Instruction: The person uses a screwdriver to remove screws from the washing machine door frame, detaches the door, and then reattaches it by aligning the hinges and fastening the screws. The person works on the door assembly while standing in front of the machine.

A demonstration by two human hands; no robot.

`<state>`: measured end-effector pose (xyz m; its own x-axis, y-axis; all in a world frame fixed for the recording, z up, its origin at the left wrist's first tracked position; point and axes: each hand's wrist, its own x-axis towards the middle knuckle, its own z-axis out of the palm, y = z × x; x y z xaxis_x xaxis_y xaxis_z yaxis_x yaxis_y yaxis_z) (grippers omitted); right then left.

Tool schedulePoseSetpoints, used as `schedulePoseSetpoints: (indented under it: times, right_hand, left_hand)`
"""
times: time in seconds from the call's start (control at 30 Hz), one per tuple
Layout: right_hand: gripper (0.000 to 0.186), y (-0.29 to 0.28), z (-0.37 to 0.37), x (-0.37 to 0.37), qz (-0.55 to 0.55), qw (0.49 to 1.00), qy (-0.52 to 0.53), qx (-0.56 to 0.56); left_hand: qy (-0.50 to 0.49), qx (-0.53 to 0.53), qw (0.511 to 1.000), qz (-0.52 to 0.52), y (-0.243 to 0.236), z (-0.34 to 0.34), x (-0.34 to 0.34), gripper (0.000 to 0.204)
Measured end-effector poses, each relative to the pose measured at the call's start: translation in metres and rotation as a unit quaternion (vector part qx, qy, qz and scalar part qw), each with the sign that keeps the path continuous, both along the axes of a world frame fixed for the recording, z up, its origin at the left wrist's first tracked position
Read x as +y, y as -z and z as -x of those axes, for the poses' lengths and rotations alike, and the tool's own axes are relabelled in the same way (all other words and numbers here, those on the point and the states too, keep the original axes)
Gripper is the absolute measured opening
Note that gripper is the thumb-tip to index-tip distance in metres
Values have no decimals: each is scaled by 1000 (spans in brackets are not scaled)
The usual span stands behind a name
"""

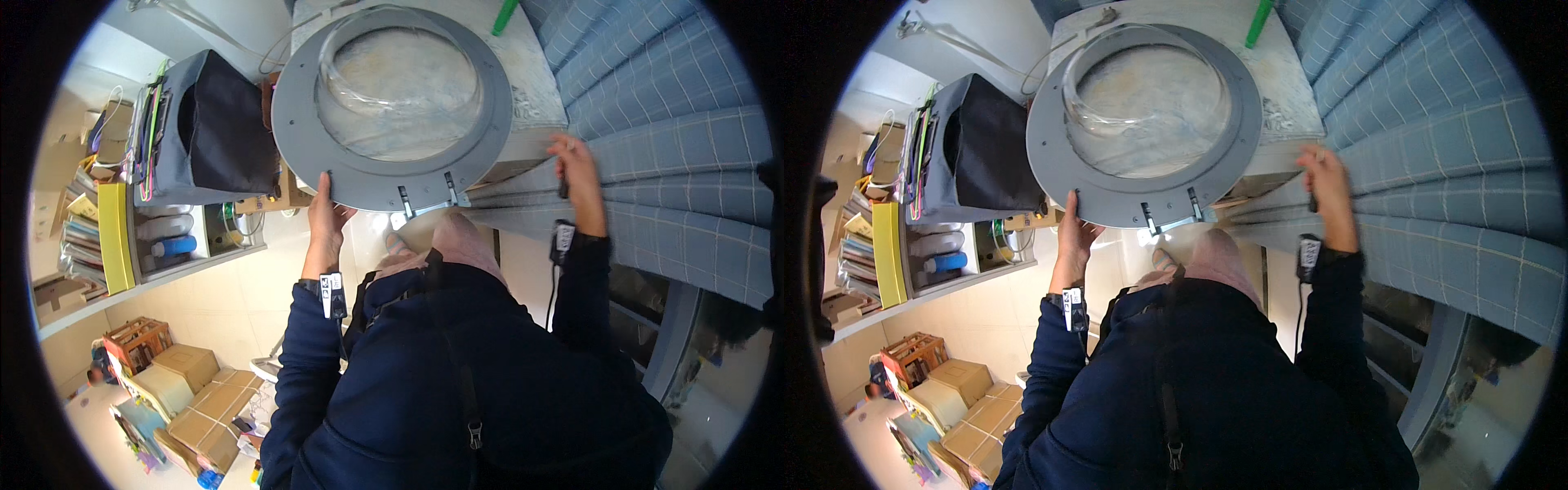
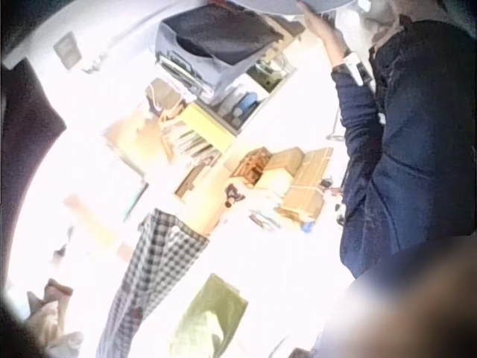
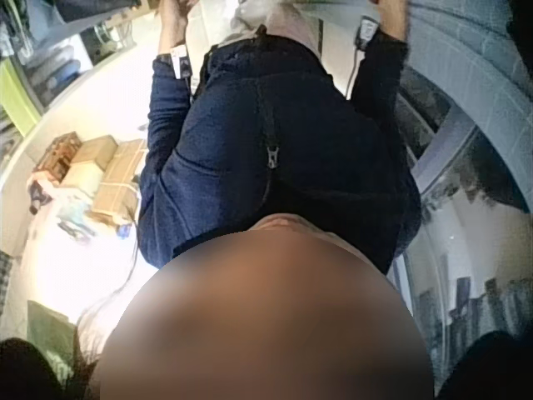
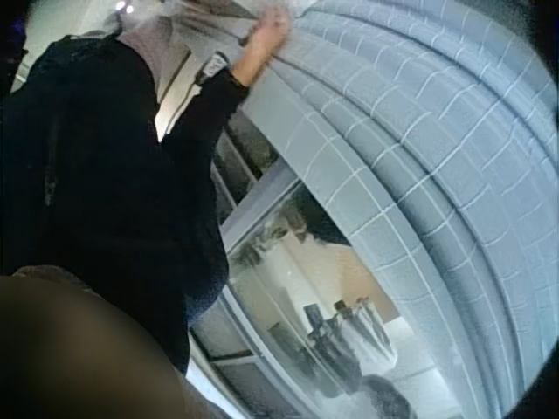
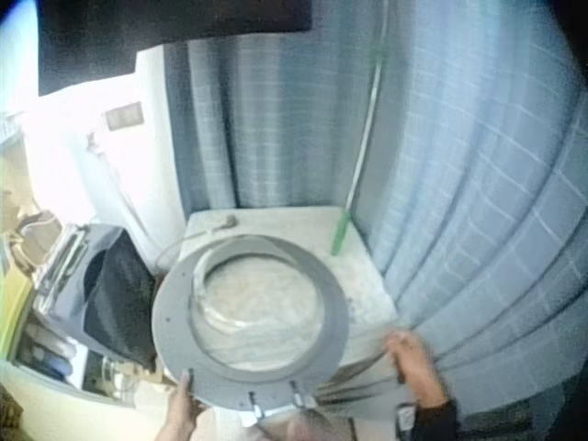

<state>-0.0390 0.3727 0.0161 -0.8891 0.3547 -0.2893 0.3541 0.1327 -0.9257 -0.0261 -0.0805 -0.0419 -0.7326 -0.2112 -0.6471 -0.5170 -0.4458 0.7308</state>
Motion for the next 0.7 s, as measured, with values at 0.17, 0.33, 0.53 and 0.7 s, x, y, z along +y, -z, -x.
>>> schedulePoseSetpoints:
  times: [0.17, 0.33, 0.53, 0.7]
  right_hand:
    - [36, -20, 26, 67, 29, 998, 53, 6]
    - [38, -18, 48, 77, -61, 995, -27, -80]
    - [23, 16, 105, 35, -296, 939, -169, 54]
    - [14, 28, 115, 27, -341, 907, -229, 91]
  left_hand:
    - [58, 3, 988, 141, -3, 8, 0, 66]
    - [20, 61, 988, 142, 7, 5, 7, 70]
    - [7, 50, 988, 148, 13, 0, 7, 80]
    - [-96, -6, 963, 250, 28, -13, 22, 65]
